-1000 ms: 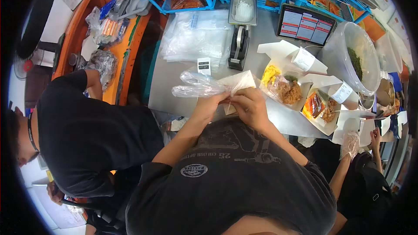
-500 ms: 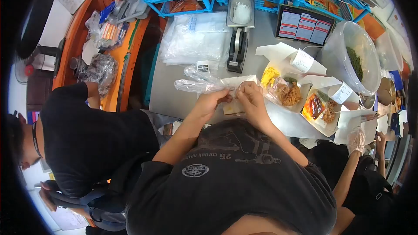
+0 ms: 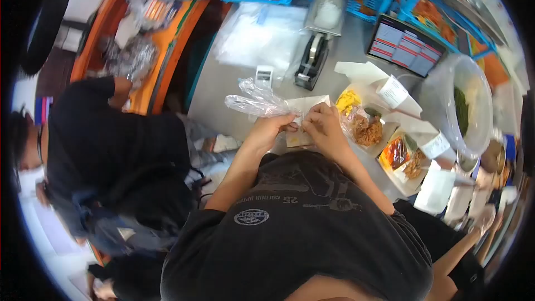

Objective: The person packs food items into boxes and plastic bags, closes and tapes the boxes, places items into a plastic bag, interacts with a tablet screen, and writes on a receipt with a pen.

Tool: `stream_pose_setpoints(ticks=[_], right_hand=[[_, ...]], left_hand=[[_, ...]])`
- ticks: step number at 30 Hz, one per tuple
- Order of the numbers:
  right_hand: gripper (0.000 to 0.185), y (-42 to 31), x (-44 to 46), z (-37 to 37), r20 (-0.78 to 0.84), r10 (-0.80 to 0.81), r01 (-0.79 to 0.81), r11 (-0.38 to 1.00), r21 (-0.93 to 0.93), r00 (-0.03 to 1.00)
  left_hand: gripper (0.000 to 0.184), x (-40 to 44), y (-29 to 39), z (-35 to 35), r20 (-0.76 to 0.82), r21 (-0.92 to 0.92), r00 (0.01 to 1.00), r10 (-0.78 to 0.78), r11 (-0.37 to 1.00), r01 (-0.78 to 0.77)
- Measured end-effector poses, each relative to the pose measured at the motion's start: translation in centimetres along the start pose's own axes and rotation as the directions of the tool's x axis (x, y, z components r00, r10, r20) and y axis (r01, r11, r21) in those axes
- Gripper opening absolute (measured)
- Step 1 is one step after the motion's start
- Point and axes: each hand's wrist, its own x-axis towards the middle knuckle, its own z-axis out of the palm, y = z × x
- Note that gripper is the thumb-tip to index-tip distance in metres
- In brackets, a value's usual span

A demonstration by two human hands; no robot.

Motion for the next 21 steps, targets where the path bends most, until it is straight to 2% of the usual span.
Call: stream_pose_setpoints(ticks=[4, 7, 10, 13, 16, 19, 21], right_hand=[[0.012, 0.7, 0.1, -2.5, 0.256, -0.141, 0.133, 0.99, 0.047, 0.956], [0.013, 0.6, -0.1, -3.2, 0.387, -0.16, 0.138, 0.987, 0.085, 0.908], [0.012, 0.9, -0.4, -3.6, 0.475, -0.21, 0.207, 0.977, 0.06, 0.855], [0.012, 1.6, -1.3, -3.4, 0.521, -0.246, 0.218, 0.969, 0.116, 0.818], [0.012, 1.5, -1.9, -3.3, 0.533, -0.288, 0.281, 0.955, 0.097, 0.796], [0.013, 1.5, -2.6, -3.1, 0.535, -0.3, 0.317, 0.946, 0.063, 0.79], [0.014, 1.3, -3.0, -3.1, 0.533, -0.297, 0.309, 0.948, 0.07, 0.792]], left_hand=[[0.021, -3.3, -2.5, 2.5, -0.167, -0.218, 0.983, 0.077, 0.969, -0.113], [0.023, -4.7, -4.5, 3.2, -0.224, -0.284, 0.971, 0.079, 0.948, -0.143], [0.023, -6.3, -5.4, 4.3, -0.304, -0.308, 0.952, 0.035, 0.942, -0.133], [0.024, -7.6, -6.5, 5.3, -0.342, -0.327, 0.935, 0.092, 0.921, -0.211], [0.024, -8.5, -7.6, 5.7, -0.38, -0.324, 0.92, 0.094, 0.918, -0.228], [0.023, -9.0, -8.4, 6.2, -0.397, -0.31, 0.902, 0.169, 0.9, -0.305], [0.022, -9.0, -9.5, 5.9, -0.406, -0.278, 0.904, 0.134, 0.924, -0.262]])
